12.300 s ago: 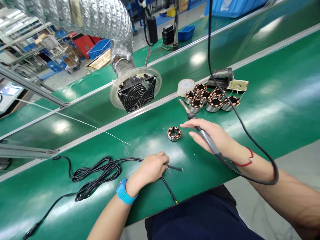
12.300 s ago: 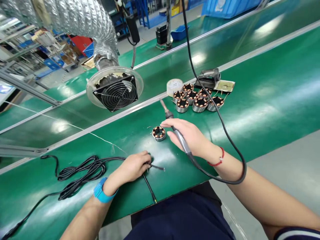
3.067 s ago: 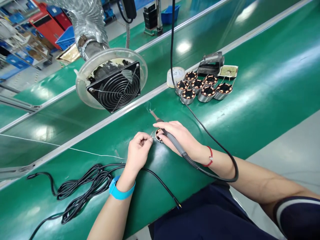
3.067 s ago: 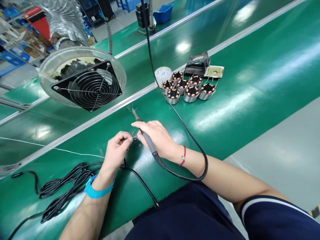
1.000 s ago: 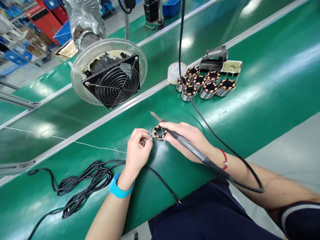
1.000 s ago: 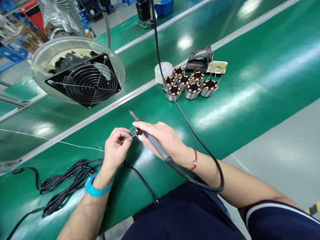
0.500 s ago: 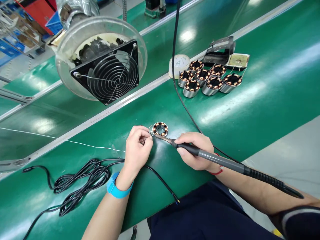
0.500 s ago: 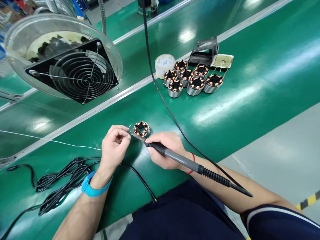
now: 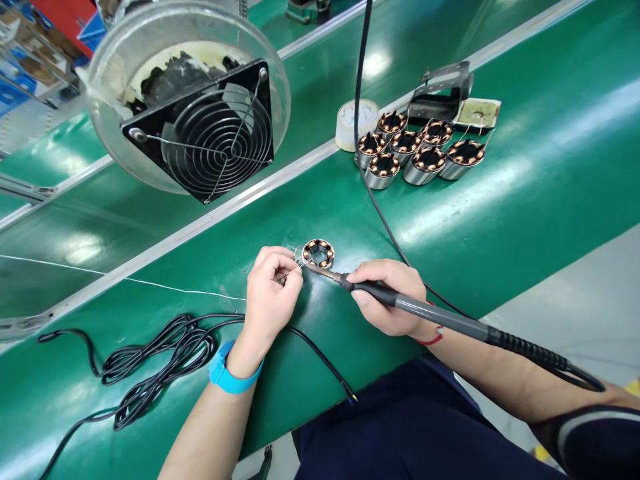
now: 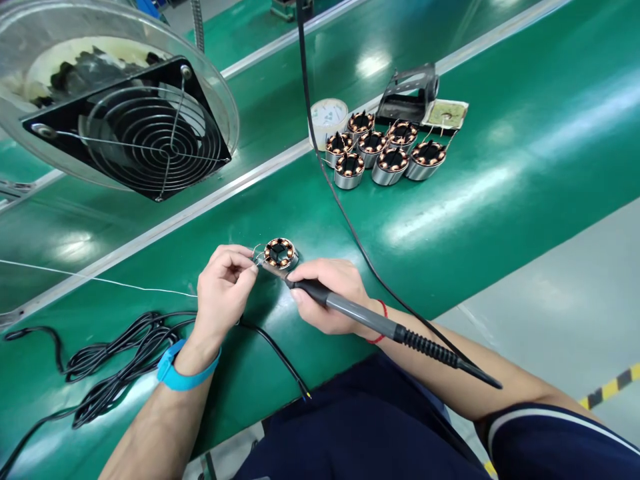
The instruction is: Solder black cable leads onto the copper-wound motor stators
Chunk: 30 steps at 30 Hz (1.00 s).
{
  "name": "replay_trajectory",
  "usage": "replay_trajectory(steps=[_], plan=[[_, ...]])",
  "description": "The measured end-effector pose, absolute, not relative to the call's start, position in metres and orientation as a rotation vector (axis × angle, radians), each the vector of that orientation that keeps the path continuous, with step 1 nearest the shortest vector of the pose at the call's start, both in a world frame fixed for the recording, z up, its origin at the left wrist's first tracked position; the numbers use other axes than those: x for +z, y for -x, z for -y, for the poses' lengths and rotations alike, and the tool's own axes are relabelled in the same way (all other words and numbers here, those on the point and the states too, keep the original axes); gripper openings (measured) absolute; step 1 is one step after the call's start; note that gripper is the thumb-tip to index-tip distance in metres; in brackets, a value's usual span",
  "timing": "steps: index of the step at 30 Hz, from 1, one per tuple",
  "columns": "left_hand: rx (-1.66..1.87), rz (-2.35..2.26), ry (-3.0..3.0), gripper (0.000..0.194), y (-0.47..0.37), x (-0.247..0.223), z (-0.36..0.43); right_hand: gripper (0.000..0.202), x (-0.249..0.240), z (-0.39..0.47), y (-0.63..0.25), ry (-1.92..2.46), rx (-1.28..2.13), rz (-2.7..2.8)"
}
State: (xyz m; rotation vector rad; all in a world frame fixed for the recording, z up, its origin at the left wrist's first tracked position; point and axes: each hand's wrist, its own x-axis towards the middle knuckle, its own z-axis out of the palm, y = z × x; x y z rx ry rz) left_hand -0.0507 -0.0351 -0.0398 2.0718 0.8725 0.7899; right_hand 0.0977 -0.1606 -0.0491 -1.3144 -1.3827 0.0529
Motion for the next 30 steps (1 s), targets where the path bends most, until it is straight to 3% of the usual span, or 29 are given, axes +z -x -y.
replay_trajectory(steps=[12,19,30], plan=[[0.789,-0.874,-2.078,0.011,0.05,-0.041,0.035,0.025,-0.048,0.152,-0.101,1.366,0.137,1.461],[0.779,-0.876,-2.074,0.01,0.05,-0.039,0.036,0.031,-0.024,0.132,-0.107,1.473,0.41,1.57],[0.791,-0.852,-2.085,0.012,0.05,-0.039,0.036,0.032,-0.038,0.112,-0.103,1.492,0.26,1.557]])
